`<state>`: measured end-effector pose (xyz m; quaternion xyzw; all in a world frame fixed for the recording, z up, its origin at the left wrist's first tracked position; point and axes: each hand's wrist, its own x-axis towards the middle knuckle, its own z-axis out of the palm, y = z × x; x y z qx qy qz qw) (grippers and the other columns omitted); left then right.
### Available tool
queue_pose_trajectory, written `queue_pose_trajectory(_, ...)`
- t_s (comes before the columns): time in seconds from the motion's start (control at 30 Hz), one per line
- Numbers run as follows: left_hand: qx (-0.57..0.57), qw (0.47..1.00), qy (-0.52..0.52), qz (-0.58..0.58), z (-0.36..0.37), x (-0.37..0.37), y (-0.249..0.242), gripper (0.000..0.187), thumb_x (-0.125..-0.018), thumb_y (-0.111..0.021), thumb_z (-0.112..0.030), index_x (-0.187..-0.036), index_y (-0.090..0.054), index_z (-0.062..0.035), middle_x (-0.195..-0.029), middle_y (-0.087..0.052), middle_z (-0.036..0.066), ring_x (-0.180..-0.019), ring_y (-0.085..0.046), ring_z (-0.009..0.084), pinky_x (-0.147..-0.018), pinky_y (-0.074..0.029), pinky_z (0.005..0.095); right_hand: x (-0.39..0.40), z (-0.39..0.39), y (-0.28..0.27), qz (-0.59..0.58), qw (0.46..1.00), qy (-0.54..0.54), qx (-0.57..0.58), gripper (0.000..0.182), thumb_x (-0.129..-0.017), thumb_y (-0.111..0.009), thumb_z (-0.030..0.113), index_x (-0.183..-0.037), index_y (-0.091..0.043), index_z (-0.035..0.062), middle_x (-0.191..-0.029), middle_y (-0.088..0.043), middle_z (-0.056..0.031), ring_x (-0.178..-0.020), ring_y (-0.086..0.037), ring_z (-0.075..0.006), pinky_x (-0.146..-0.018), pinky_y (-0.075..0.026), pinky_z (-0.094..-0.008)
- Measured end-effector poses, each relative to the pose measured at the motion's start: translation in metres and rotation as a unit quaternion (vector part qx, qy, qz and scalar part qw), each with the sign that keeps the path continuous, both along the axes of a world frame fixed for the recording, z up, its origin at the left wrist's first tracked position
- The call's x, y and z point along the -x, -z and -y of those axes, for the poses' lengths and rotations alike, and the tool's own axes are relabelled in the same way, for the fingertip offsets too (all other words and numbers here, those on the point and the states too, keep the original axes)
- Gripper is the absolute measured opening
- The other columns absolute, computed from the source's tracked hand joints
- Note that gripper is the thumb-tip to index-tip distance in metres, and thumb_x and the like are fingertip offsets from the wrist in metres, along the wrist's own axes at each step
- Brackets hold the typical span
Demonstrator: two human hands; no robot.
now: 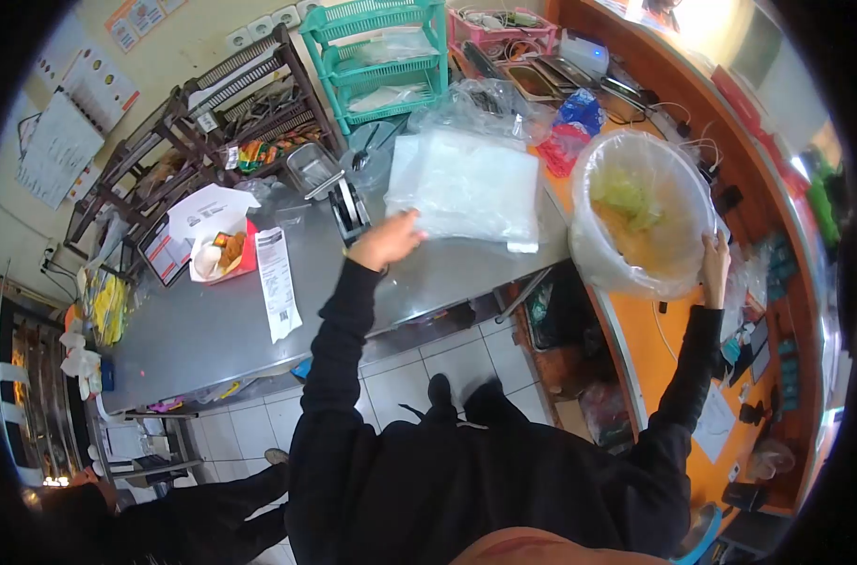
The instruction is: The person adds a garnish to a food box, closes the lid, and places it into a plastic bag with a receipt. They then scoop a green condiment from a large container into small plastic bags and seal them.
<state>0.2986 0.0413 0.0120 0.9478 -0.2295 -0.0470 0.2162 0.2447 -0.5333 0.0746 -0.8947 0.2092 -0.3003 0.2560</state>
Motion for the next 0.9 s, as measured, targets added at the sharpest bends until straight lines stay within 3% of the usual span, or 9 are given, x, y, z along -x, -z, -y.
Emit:
queue_pose_trajectory(0.2, 0.191, 0.977, -0.091, -0.005, -0.065, -0.055, -0.034, 0.028, -0.087, -0.048, -0.017, -0.112, -0.045, -0.0042, -0.087, -0.058, 0.011, -0.08, -0.058, 0.0192, -0.069, -0.045, 0.0292, -0.032, 0.036, 0.032, -0.01, 0.985, -0.093, -0.146, 0.04, -0.083, -0.049, 0.021, -0.111, -0.047, -0.0077, -0.099, -0.056, -0.0149, -0.089, -0.052, -0.0193, -0.077, -0.041, -0.0286)
queue_pose_trajectory(0.3, 0.273, 0.953, -0.125, 0.054, -0.072, -0.059, -0.031, 0.019, -0.087, -0.045, -0.011, -0.104, -0.05, -0.003, -0.085, -0.059, 0.012, -0.078, -0.06, 0.0212, -0.069, -0.045, 0.03, -0.029, 0.014, 0.026, -0.005, 0.943, -0.107, -0.313, 0.042, -0.085, -0.046, 0.024, -0.116, -0.044, -0.0042, -0.111, -0.049, -0.0144, -0.101, -0.048, -0.0208, -0.085, -0.038, -0.0301)
queue_pose_trajectory(0.43, 0.351, 0.911, -0.177, 0.125, -0.07, -0.043, -0.026, 0.015, -0.088, -0.044, -0.008, -0.093, -0.056, -0.001, -0.079, -0.059, 0.009, -0.075, -0.059, 0.0147, -0.067, -0.045, 0.0247, -0.031, 0.018, 0.022, -0.053, 0.923, -0.081, -0.371, 0.042, -0.087, -0.041, 0.027, -0.12, -0.045, 0.0013, -0.125, -0.039, -0.0108, -0.116, -0.038, -0.0216, -0.097, -0.029, -0.033)
queue_pose_trajectory(0.53, 0.504, 0.795, -0.282, 0.184, -0.101, -0.047, 0.0, 0.016, -0.089, -0.043, -0.009, -0.092, -0.056, -0.0009, -0.082, -0.059, 0.005, -0.075, -0.057, 0.0127, -0.069, -0.045, 0.0236, -0.044, 0.006, 0.018, -0.02, 0.928, 0.007, -0.371, 0.043, -0.086, -0.046, 0.028, -0.119, -0.045, 0.0003, -0.119, -0.045, -0.0153, -0.104, -0.048, -0.0224, -0.089, -0.038, -0.0336)
queue_pose_trajectory(0.6, 0.496, 0.747, -0.396, 0.2, -0.128, -0.042, 0.012, 0.016, -0.088, -0.044, -0.01, -0.092, -0.056, -0.0016, -0.083, -0.057, 0.005, -0.074, -0.055, 0.0109, -0.069, -0.044, 0.0233, -0.052, -0.005, 0.01, -0.029, 0.922, -0.01, -0.386, 0.043, -0.086, -0.046, 0.028, -0.118, -0.045, -0.0011, -0.116, -0.047, -0.015, -0.101, -0.049, -0.0229, -0.086, -0.04, -0.0336)
queue_pose_trajectory(0.67, 0.501, 0.692, -0.458, 0.244, -0.14, -0.047, 0.023, 0.015, -0.087, -0.046, -0.011, -0.092, -0.057, -0.0018, -0.081, -0.056, 0.004, -0.071, -0.052, 0.0097, -0.068, -0.045, 0.023, -0.06, 0.02, 0.016, -0.072, 0.952, -0.055, -0.292, 0.045, -0.086, -0.046, 0.028, -0.119, -0.044, -0.0034, -0.114, -0.049, -0.0178, -0.101, -0.05, -0.0261, -0.086, -0.039, -0.0342)
queue_pose_trajectory(0.77, 0.565, 0.684, -0.429, 0.171, -0.121, -0.05, 0.014, 0.015, -0.088, -0.044, -0.01, -0.092, -0.056, -0.0019, -0.08, -0.055, 0.004, -0.069, -0.051, 0.0089, -0.067, -0.044, 0.0219, -0.074, 0.031, 0.008, -0.165, 0.98, -0.064, -0.087, 0.048, -0.087, -0.045, 0.029, -0.119, -0.041, -0.0062, -0.115, -0.049, -0.0228, -0.102, -0.05, -0.0312, -0.086, -0.038, -0.0358)
queue_pose_trajectory(0.8, 0.542, 0.716, -0.408, 0.162, -0.111, -0.052, 0.007, 0.015, -0.088, -0.044, -0.01, -0.093, -0.056, -0.0017, -0.082, -0.056, 0.005, -0.071, -0.052, 0.0093, -0.068, -0.044, 0.0219, -0.08, 0.031, 0.003, -0.197, 0.979, -0.054, -0.008, 0.048, -0.087, -0.044, 0.029, -0.119, -0.041, -0.0069, -0.116, -0.048, -0.0247, -0.103, -0.05, -0.0329, -0.086, -0.038, -0.0365)
queue_pose_trajectory(0.9, 0.476, 0.817, -0.309, 0.105, -0.068, -0.068, -0.043, 0.018, -0.09, -0.044, -0.014, -0.094, -0.054, -0.0007, -0.085, -0.057, 0.006, -0.078, -0.055, 0.0105, -0.071, -0.044, 0.0222, -0.095, 0.02, -0.008, -0.24, 0.965, -0.096, 0.047, 0.05, -0.088, -0.044, 0.029, -0.123, -0.036, -0.0057, -0.12, -0.043, -0.0276, -0.108, -0.046, -0.0367, -0.088, -0.036, -0.0389)
